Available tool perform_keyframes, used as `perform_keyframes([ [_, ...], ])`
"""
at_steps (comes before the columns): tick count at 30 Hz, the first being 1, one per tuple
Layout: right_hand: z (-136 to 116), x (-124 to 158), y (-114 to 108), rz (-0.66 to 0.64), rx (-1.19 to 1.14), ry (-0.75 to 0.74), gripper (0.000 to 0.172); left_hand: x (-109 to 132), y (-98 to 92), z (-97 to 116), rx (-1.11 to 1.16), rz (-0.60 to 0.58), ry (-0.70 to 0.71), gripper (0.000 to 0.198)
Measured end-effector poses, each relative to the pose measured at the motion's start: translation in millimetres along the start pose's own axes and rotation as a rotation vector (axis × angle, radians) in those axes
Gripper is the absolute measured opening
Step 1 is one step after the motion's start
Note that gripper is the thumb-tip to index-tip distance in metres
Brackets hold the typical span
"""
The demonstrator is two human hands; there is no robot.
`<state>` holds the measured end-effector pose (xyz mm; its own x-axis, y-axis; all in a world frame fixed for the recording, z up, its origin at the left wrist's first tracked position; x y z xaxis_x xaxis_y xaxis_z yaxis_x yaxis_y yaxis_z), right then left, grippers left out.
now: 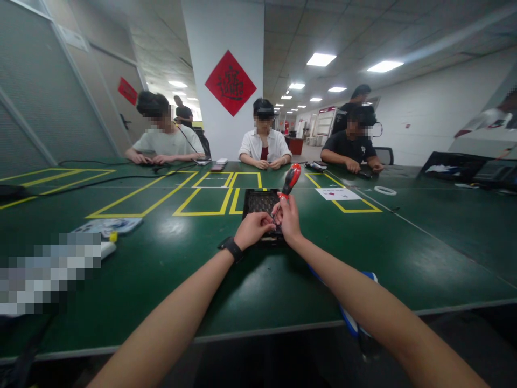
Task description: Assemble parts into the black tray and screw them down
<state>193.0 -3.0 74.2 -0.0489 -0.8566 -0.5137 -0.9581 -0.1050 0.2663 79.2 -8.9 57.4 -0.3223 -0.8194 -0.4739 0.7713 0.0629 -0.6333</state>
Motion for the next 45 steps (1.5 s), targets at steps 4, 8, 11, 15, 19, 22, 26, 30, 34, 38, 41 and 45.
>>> perform_keyframes([
  [4, 2.3, -0.7, -0.6, -0.014, -0.025, 0.020, 0.035, -0.2, 0.4, 2.7, -0.011, -0.025, 0.043, 0.019],
  [8, 1.7, -0.2, -0.4, -0.001, -0.024, 0.009, 0.032, -0.7, 0.6, 0.9, 0.010, -0.007, 0.020, 0.023],
  [11, -0.9, 0.7, -0.4, 0.014, -0.018, -0.017, 0.030, -1.1, 0.4, -2.2, 0.020, 0.015, -0.031, 0.028],
  [15, -0.9, 0.2, -0.5, 0.017, -0.013, -0.004, 0.031, -1.1, 0.3, -2.0, -0.001, 0.010, -0.041, 0.028],
  [19, 1.3, -2.4, -1.5, 0.004, -0.038, 0.014, 0.032, -1.5, -0.4, 0.8, -0.026, -0.003, -0.010, 0.023],
  [22, 3.2, -4.1, -2.0, -0.015, -0.060, 0.038, 0.034, -1.8, 0.7, 2.7, -0.020, -0.041, 0.021, 0.021],
  [26, 2.4, -3.6, -0.9, -0.024, -0.052, 0.054, 0.033, -2.0, 2.1, 1.6, -0.002, -0.070, 0.006, 0.022],
  [30, -1.9, -1.1, 0.9, -0.012, -0.055, 0.023, 0.029, -1.9, 1.9, -2.9, 0.049, -0.039, -0.069, 0.025],
  [34, -1.5, -0.8, 0.8, -0.017, -0.051, 0.024, 0.029, -1.4, 2.0, -4.6, 0.048, -0.029, -0.087, 0.024],
  [38, 2.0, -2.7, -0.3, -0.033, -0.056, 0.034, 0.031, -0.6, 1.1, -2.8, 0.062, -0.037, -0.054, 0.020],
  [41, 5.1, -3.8, -0.2, -0.053, -0.069, 0.053, 0.035, -0.5, 0.7, -0.2, 0.064, -0.057, -0.025, 0.019],
  [45, 7.1, -4.3, -0.2, -0.063, -0.069, 0.071, 0.036, -1.7, 0.5, 1.8, 0.038, -0.078, -0.007, 0.019],
])
Point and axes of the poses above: each hand's wrist, its own x-axis away from the middle knuckle, its own y-axis out of the palm, z = x × y, the point moved 5 cm from there along -x, towards the middle knuckle, and after that the axes turned 1 degree about y, right-handed, at the moved point
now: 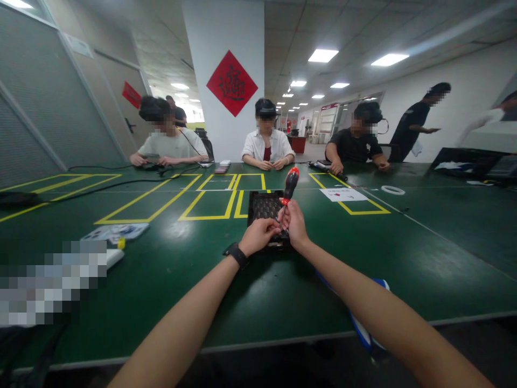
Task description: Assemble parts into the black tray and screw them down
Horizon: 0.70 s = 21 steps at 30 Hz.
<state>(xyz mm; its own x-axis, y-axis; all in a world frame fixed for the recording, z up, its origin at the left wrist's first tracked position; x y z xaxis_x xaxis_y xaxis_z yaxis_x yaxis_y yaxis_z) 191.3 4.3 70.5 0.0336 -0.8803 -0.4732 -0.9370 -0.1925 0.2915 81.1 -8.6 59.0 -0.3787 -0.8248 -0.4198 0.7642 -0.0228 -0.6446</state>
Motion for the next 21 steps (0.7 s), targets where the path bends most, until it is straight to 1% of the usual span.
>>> perform_keyframes([
  [4, -1.8, 0.2, -0.3, 0.014, 0.024, -0.010, 0.034, -1.3, -0.4, 0.2, -0.017, 0.014, 0.000, 0.019],
  [10, -3.1, 0.1, -0.7, 0.024, 0.006, -0.028, 0.032, -1.5, 0.7, -6.8, -0.008, 0.066, -0.063, 0.023],
  [17, -5.0, -4.2, -1.8, -0.064, 0.037, 0.009, 0.033, -2.2, 2.8, -5.7, 0.045, 0.040, -0.034, 0.019],
  [21, -7.1, -5.5, -4.5, -0.036, 0.030, 0.000, 0.031, -3.4, 2.2, -1.0, 0.133, 0.028, -0.012, 0.018],
])
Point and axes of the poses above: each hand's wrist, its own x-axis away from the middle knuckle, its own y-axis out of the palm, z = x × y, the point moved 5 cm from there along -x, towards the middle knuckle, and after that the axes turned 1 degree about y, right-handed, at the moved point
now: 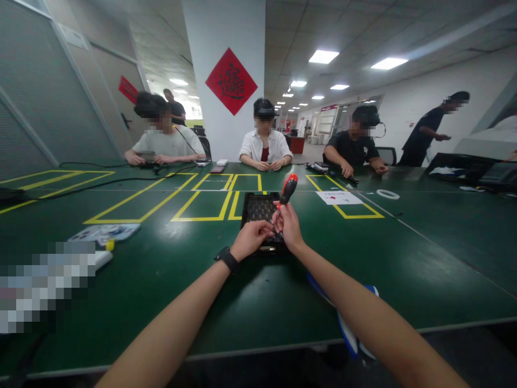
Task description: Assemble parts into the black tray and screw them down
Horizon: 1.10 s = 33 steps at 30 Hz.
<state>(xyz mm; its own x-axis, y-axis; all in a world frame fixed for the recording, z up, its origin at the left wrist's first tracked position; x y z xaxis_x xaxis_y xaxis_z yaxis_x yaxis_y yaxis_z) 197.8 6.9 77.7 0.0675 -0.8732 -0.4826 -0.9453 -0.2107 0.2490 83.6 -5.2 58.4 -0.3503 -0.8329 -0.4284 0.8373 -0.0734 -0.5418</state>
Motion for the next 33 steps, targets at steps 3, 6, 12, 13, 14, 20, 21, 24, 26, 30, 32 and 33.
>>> perform_keyframes([
  [3, -2.1, 0.6, -2.2, 0.054, -0.009, -0.025, 0.030, 0.0, -1.9, 2.1, 0.033, 0.029, -0.006, 0.022],
  [6, -4.0, 2.1, -1.4, 0.075, -0.016, -0.032, 0.029, 1.0, -4.1, 1.5, -0.016, 0.067, -0.047, 0.028],
  [12, -5.6, 6.4, 2.1, 0.095, 0.020, -0.020, 0.031, 2.8, -3.7, 1.5, -0.082, 0.049, -0.100, 0.033],
  [13, -5.5, 6.8, 2.2, 0.096, 0.025, -0.019, 0.032, 3.1, -3.4, 1.8, -0.079, 0.045, -0.101, 0.032],
  [14, -5.3, 7.2, 2.3, 0.094, 0.027, -0.019, 0.032, 3.3, -3.0, 2.0, -0.076, 0.038, -0.097, 0.031],
  [20, -0.4, 7.3, 4.9, 0.001, 0.002, -0.016, 0.038, 4.0, -0.3, 2.5, -0.122, 0.007, 0.002, 0.022],
  [21, 0.6, 7.3, 6.0, -0.018, -0.002, -0.012, 0.038, 4.0, 0.2, 2.4, -0.139, -0.001, 0.017, 0.021],
  [24, 0.7, 8.5, 8.5, -0.041, 0.006, -0.022, 0.035, 3.7, 1.4, 2.0, -0.163, -0.014, 0.051, 0.020],
  [26, -1.8, 10.1, 9.4, -0.031, 0.024, -0.047, 0.034, 3.4, 1.3, 1.5, -0.161, 0.000, 0.058, 0.020],
  [30, -6.1, 12.9, 8.7, 0.012, 0.053, -0.077, 0.034, 2.8, 0.8, -1.2, -0.103, 0.038, 0.020, 0.020],
  [32, -6.6, 13.2, 8.0, 0.024, 0.057, -0.082, 0.032, 2.8, 0.6, -2.1, -0.071, 0.048, 0.002, 0.023],
  [33, -6.6, 13.1, 7.7, 0.026, 0.056, -0.085, 0.032, 2.9, 0.4, -2.3, -0.063, 0.051, -0.004, 0.024],
])
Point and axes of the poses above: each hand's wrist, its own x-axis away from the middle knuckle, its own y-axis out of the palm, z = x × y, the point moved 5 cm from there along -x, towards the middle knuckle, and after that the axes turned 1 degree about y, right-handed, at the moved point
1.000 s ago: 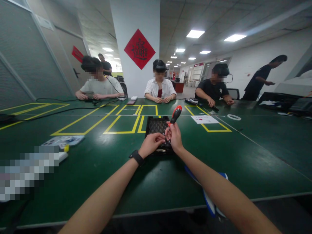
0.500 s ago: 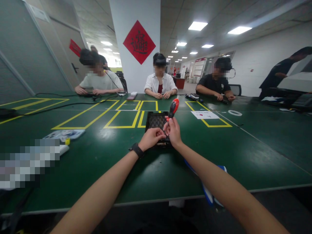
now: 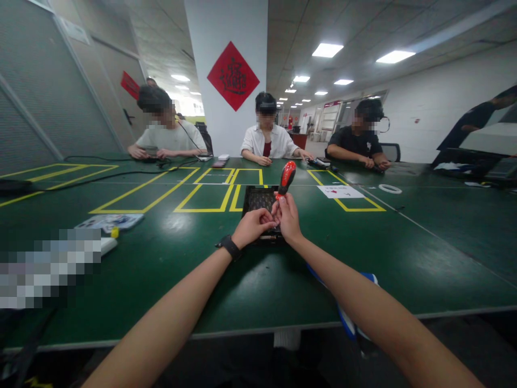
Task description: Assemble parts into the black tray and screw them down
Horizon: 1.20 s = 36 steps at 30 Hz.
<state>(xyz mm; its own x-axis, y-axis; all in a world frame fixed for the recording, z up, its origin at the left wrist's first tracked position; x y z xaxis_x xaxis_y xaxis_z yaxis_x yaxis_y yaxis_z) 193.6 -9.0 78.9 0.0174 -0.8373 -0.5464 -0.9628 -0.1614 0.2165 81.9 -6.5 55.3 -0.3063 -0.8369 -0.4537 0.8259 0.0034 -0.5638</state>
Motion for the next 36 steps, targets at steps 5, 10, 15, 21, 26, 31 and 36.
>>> perform_keyframes([
  [5, 0.3, -0.8, -1.1, 0.005, -0.006, 0.001, 0.029, 0.6, -0.9, 0.9, 0.004, -0.003, -0.018, 0.024],
  [10, 2.2, -1.5, -1.4, 0.004, -0.019, 0.023, 0.032, 0.8, -2.5, 5.5, 0.010, -0.009, 0.008, 0.020],
  [15, 6.1, -2.8, -2.6, 0.021, -0.003, 0.035, 0.032, 0.6, -1.3, 8.5, 0.039, -0.055, 0.045, 0.021],
  [21, 4.5, -2.1, -3.6, 0.046, 0.015, 0.010, 0.031, 0.7, 0.3, 2.0, 0.046, -0.016, -0.014, 0.024],
  [26, 4.1, -2.3, -2.9, 0.020, 0.009, 0.033, 0.033, 0.8, -0.1, 1.2, 0.016, -0.020, 0.008, 0.022],
  [31, 5.3, -3.0, -2.2, -0.004, 0.003, 0.037, 0.034, 0.6, 0.8, 2.5, 0.010, -0.035, 0.020, 0.021],
  [36, 1.0, -1.2, -1.5, 0.010, 0.028, -0.002, 0.033, 0.5, 0.6, 1.2, 0.020, -0.007, -0.011, 0.024],
])
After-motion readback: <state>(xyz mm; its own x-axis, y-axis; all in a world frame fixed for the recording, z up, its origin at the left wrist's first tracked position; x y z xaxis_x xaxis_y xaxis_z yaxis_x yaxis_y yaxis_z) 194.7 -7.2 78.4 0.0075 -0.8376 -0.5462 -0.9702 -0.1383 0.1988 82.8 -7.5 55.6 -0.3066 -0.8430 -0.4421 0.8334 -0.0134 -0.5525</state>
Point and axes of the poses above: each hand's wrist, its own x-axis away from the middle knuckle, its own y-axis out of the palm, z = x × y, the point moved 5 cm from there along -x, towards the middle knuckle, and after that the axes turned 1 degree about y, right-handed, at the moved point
